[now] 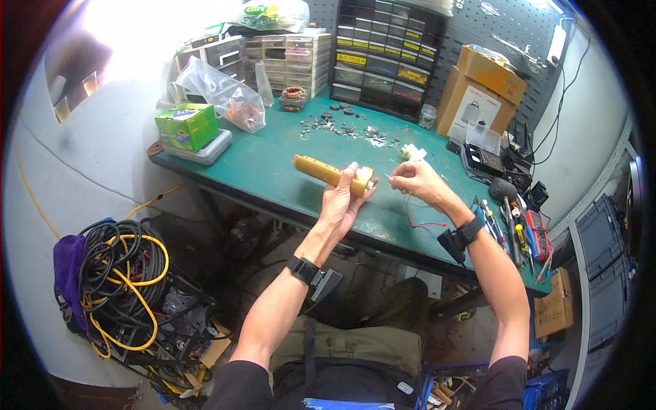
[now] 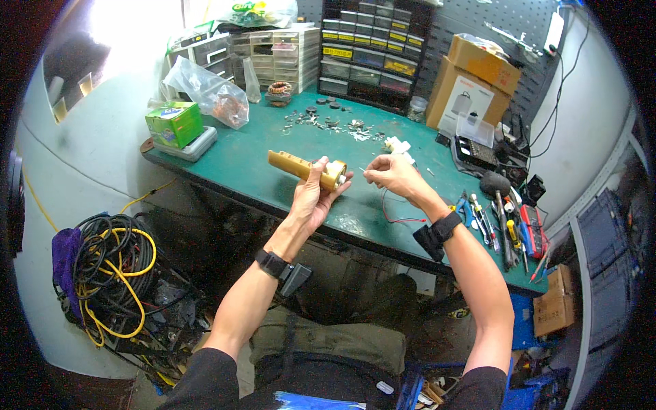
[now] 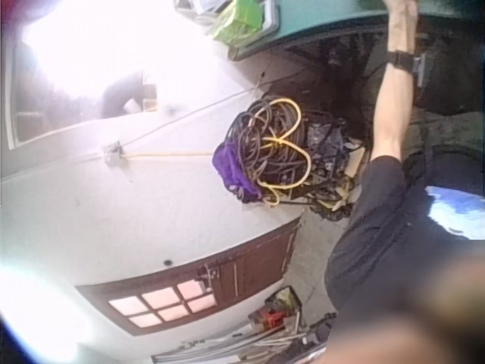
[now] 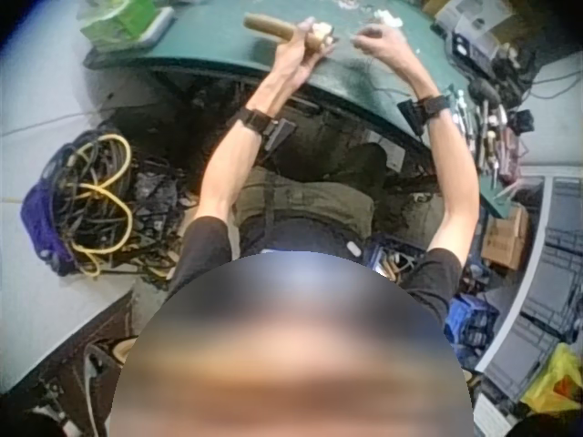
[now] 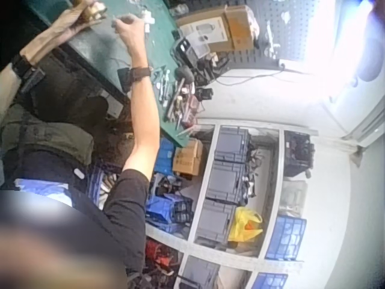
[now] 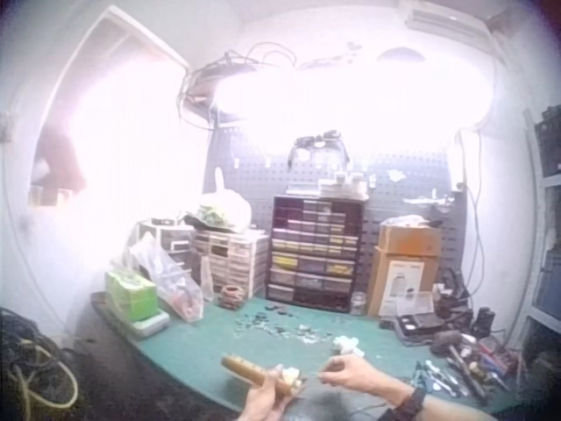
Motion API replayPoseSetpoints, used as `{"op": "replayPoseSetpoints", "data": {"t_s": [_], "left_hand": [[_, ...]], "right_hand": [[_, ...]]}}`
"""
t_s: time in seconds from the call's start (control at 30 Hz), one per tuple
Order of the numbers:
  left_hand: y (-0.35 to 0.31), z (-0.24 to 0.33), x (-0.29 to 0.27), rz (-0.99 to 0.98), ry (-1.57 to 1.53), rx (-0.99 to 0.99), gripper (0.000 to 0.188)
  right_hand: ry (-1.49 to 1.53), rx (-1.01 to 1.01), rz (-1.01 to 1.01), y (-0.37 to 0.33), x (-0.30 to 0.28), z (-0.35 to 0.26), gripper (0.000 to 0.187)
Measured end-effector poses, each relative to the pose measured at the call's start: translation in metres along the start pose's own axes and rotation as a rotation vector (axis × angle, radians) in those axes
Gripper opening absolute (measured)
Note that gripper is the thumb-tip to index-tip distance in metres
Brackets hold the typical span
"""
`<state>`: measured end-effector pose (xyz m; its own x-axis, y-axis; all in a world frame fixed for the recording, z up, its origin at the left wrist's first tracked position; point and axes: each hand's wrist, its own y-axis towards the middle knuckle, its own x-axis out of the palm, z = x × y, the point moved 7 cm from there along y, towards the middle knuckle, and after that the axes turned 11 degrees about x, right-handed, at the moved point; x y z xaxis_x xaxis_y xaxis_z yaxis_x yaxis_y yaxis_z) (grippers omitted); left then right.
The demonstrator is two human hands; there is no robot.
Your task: The recorder is disassembling a cylindrical mechanical part using a screwdriver and hands.
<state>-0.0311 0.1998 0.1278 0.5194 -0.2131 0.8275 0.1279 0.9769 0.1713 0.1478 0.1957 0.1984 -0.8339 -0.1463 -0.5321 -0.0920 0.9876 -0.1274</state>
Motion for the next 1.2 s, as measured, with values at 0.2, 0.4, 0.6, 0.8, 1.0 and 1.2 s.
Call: {"op": "replayPoseSetpoints", "data": {"t_s": [0.2,0.4,0.6,0.8,1.0,1.2], "left_hand": [[0.004,-0.002,0.0,-0.034,-0.011,0.008,0.047],[-0.001,-0.001,0.001,-0.01,-0.001,0.018,0.044],[-0.001,0.003,0.003,-0.013,0.01,0.008,0.035],[0.003,0.002,-0.002,-0.029,0.0,0.007,0.044],[0.001,0.0,0.002,-0.022,0.001,0.002,0.046],[0.0,-0.001,0.002,-0.016,0.027,-0.002,0.042]], "right_hand": [[-0.552,0.03,0.212,0.03,-0.041,0.016,0.031],[-0.377,-0.087,0.56,0.015,-0.078,0.005,0.036],[-0.731,-0.066,0.377,-0.053,-0.081,0.024,0.027],[-0.798,-0.093,0.372,-0.104,-0.07,0.035,0.027],[-0.871,-0.148,0.395,-0.096,-0.082,0.066,0.028],[-0.713,-0.253,0.526,-0.114,-0.086,0.045,0.027]]}}
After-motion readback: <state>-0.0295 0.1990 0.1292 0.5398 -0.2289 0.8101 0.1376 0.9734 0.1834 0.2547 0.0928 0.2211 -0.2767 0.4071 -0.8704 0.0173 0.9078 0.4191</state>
